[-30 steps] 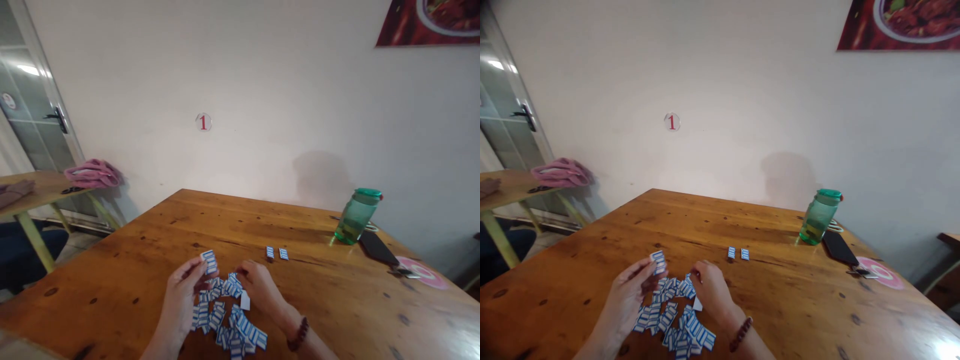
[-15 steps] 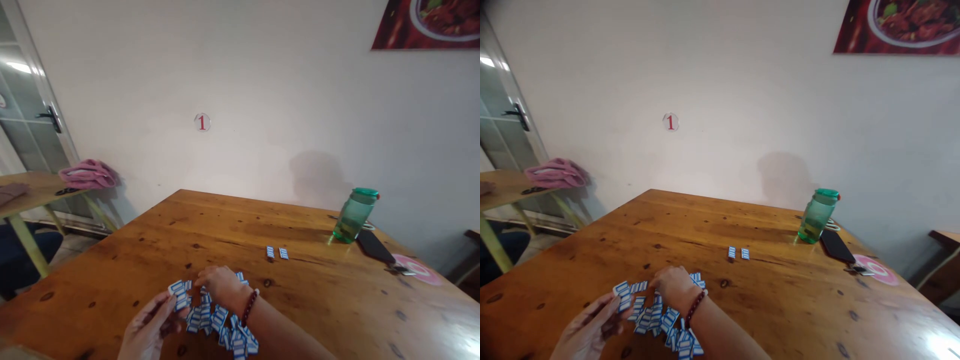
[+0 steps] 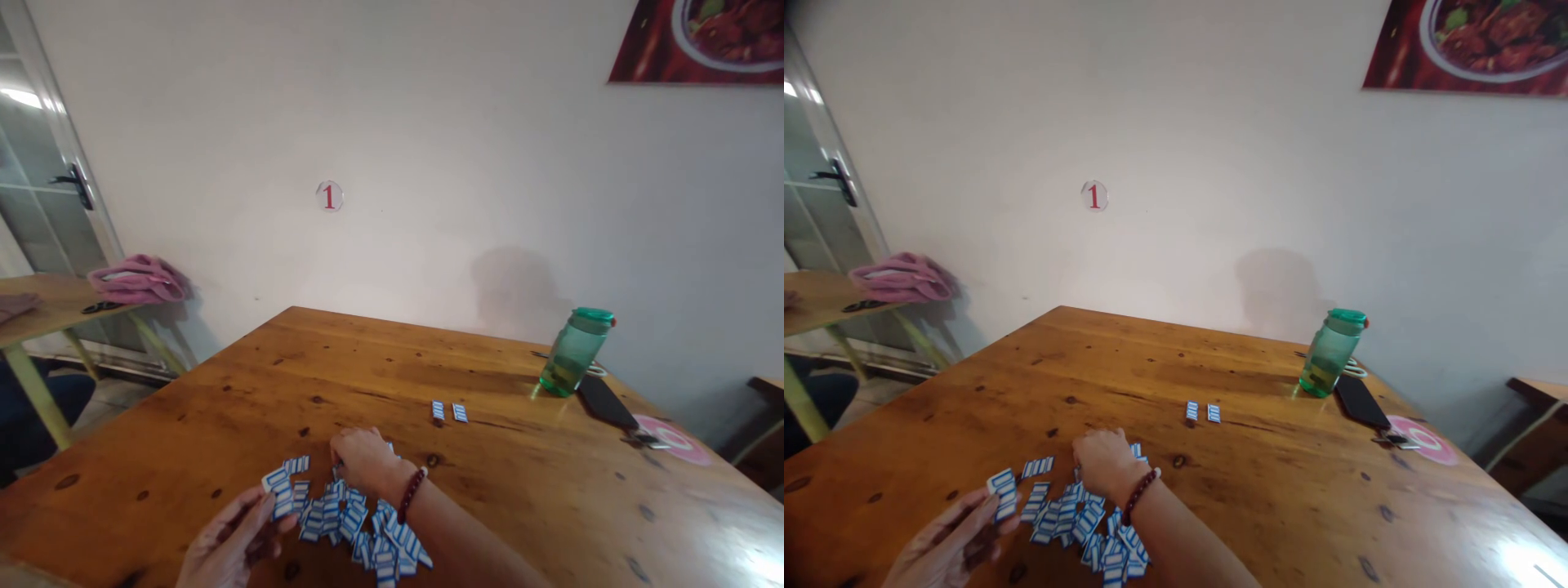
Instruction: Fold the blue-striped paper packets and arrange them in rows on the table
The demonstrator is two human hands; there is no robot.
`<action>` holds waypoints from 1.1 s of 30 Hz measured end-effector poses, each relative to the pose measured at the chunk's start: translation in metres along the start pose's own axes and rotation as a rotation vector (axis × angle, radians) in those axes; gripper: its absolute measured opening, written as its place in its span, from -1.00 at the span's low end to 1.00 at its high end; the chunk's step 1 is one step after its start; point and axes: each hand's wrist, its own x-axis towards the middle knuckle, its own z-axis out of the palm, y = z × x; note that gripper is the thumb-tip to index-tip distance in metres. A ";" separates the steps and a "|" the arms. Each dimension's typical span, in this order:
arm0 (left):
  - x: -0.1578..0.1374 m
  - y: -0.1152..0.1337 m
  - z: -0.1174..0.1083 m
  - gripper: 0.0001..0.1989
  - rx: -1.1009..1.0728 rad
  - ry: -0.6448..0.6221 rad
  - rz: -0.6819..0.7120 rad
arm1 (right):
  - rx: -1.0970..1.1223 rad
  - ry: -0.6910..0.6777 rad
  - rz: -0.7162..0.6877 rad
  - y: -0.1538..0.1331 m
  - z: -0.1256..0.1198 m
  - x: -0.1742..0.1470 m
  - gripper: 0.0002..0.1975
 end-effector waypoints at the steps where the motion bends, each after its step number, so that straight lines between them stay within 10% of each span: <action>1: 0.000 0.000 0.000 -0.61 0.001 -0.002 0.002 | 0.029 -0.001 0.023 0.001 0.000 0.000 -0.86; 11: -0.005 -0.002 0.024 -0.60 0.053 -0.066 0.022 | 0.380 0.188 0.101 0.020 0.008 -0.007 -0.77; 24: 0.018 -0.050 0.141 -0.79 0.173 -0.438 0.003 | 1.414 0.960 0.499 0.072 -0.034 -0.103 -0.75; 33: 0.035 -0.074 0.146 -0.86 0.340 -0.556 0.191 | 1.399 0.907 0.505 0.073 -0.015 -0.104 -0.70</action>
